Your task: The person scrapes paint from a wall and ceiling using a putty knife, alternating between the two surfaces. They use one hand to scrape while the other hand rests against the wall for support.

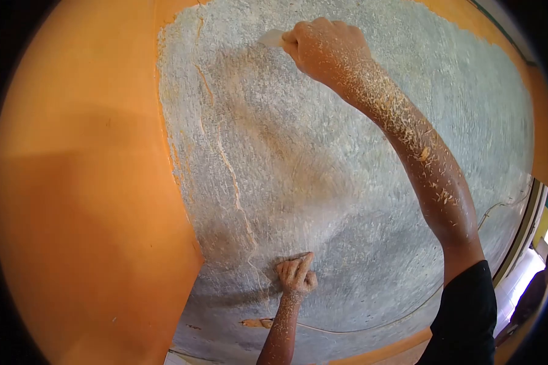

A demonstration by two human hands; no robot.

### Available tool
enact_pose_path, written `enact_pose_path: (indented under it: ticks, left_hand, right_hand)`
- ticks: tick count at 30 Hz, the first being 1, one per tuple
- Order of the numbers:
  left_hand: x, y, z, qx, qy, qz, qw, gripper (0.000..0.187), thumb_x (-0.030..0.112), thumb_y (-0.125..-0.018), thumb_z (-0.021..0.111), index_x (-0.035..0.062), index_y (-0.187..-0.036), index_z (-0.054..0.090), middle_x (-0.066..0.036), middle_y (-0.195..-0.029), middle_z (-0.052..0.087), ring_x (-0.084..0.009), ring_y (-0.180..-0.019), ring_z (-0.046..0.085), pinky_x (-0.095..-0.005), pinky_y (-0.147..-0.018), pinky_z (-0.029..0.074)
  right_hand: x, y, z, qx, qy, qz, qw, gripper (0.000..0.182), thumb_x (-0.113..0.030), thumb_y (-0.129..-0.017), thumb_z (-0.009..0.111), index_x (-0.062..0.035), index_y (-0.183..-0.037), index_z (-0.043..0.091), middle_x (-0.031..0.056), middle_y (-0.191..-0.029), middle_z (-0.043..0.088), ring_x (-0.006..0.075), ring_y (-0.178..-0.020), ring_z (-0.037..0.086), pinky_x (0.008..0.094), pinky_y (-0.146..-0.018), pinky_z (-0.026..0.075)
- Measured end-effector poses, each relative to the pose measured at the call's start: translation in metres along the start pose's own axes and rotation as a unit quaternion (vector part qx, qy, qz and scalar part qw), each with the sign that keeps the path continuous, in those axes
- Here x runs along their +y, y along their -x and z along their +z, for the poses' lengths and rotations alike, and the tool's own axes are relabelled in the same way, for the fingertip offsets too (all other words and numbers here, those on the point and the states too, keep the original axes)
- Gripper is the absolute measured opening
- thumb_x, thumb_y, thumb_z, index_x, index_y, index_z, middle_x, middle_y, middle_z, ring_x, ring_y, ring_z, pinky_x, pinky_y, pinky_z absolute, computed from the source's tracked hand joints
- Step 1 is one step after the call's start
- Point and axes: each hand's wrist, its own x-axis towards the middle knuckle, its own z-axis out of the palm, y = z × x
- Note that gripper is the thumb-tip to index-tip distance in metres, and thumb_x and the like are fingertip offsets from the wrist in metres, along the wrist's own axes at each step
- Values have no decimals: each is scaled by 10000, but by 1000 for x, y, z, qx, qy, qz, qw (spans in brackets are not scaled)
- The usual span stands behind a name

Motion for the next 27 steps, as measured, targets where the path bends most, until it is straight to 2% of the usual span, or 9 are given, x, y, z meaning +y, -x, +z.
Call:
enact_pose_path:
  ticks: [10,13,19,22,25,27]
  left_hand:
    - [-5,5,-1,-8,1,8,1000,443,65,-705,488,73,-1094,701,-32,-769,562,-192,-654,476,-375,-677,356]
    - [-4,3,-2,-9,9,7,1000,440,60,-706,487,73,-1089,702,-29,-764,556,-192,-649,470,-374,-676,355]
    - [-1,3,-3,-17,5,4,1000,433,60,-715,487,84,-1090,704,-26,-770,548,-192,-661,476,-372,-684,357]
    - [-4,2,-4,-19,5,7,1000,451,57,-702,521,103,-1115,698,-25,-798,539,-198,-688,501,-370,-705,380]
    - [-3,2,-6,-12,7,5,1000,465,54,-693,538,111,-1127,695,-26,-804,534,-201,-695,513,-371,-714,391]
    - [-4,0,-3,-6,7,1,1000,466,54,-692,537,111,-1127,695,-26,-798,533,-201,-693,513,-372,-715,391]
  right_hand:
    - [-4,9,17,55,-5,-13,998,264,-333,-956,554,-158,-1041,732,62,-707,697,197,-559,663,326,-521,542]
    - [-6,31,14,42,-42,8,998,262,-340,-953,559,-176,-1069,728,59,-721,706,190,-553,662,316,-518,541]
    - [2,10,20,61,-117,14,991,267,-344,-951,563,-192,-1109,715,63,-736,713,188,-547,658,314,-525,543]
    - [-4,23,18,29,-68,20,997,283,-358,-947,564,-187,-1121,710,66,-756,716,195,-586,668,325,-553,550]
    - [-2,32,20,38,-120,29,992,347,-344,-965,503,-70,-950,715,132,-756,691,282,-671,698,412,-592,560]
    - [-1,21,20,26,-143,23,989,351,-349,-967,498,-73,-958,715,136,-776,693,283,-696,700,420,-609,561]
